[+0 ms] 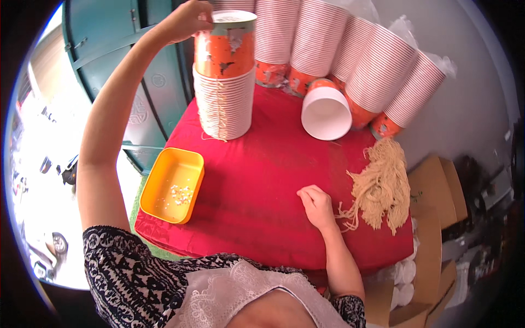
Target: Threading string through pre-punched holes in paper buckets for packaging.
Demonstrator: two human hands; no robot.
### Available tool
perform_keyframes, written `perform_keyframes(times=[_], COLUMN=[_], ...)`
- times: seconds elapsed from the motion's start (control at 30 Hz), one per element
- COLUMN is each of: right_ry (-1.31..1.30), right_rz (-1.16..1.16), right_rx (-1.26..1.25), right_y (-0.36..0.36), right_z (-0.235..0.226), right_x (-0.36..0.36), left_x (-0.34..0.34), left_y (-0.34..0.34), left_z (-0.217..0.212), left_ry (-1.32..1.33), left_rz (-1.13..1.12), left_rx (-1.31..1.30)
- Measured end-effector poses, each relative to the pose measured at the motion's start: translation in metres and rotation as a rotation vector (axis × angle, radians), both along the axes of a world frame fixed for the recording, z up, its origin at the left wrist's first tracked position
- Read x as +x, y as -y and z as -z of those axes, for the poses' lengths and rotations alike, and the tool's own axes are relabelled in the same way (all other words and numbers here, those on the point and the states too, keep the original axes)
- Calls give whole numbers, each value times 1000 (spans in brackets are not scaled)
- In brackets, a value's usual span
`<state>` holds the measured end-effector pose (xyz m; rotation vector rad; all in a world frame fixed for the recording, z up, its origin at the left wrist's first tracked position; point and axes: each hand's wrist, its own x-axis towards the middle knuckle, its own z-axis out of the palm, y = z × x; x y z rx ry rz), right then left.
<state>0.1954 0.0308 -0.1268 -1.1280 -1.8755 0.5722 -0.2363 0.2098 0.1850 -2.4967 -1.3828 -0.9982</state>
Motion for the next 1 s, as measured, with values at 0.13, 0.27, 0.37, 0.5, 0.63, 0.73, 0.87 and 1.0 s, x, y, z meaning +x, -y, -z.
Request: perform_keyframes(times=[0.13, 0.27, 0.37, 0.5, 0.63, 0.73, 0.87, 1.0], right_ry=[-35, 6, 59, 64, 98, 125, 37, -2], right_rz=[-19, 12, 85, 236, 386, 437, 523, 510], right_rx=[14, -37, 125, 304, 401, 405, 348, 380], right_y=[-3, 1, -17, -70, -124, -154, -186, -203], right_z=[1, -23, -35, -42, -43, -37, -22, -15], right_x=[-5, 7, 25, 54, 72, 78, 89, 89], left_x=[-2, 62, 137, 215, 249, 261, 278, 291], left_y=[4, 42, 78, 69, 23, -13, -41, -49], left_z=[2, 13, 27, 81, 170, 227, 277, 295], left_ry=[-173, -413, -402, -297, -175, 205, 516, 698], left_rz=[-153, -276, -198, -97, -87, -239, -231, -252], left_rx=[161, 808, 447, -6, -185, -250, -227, -237])
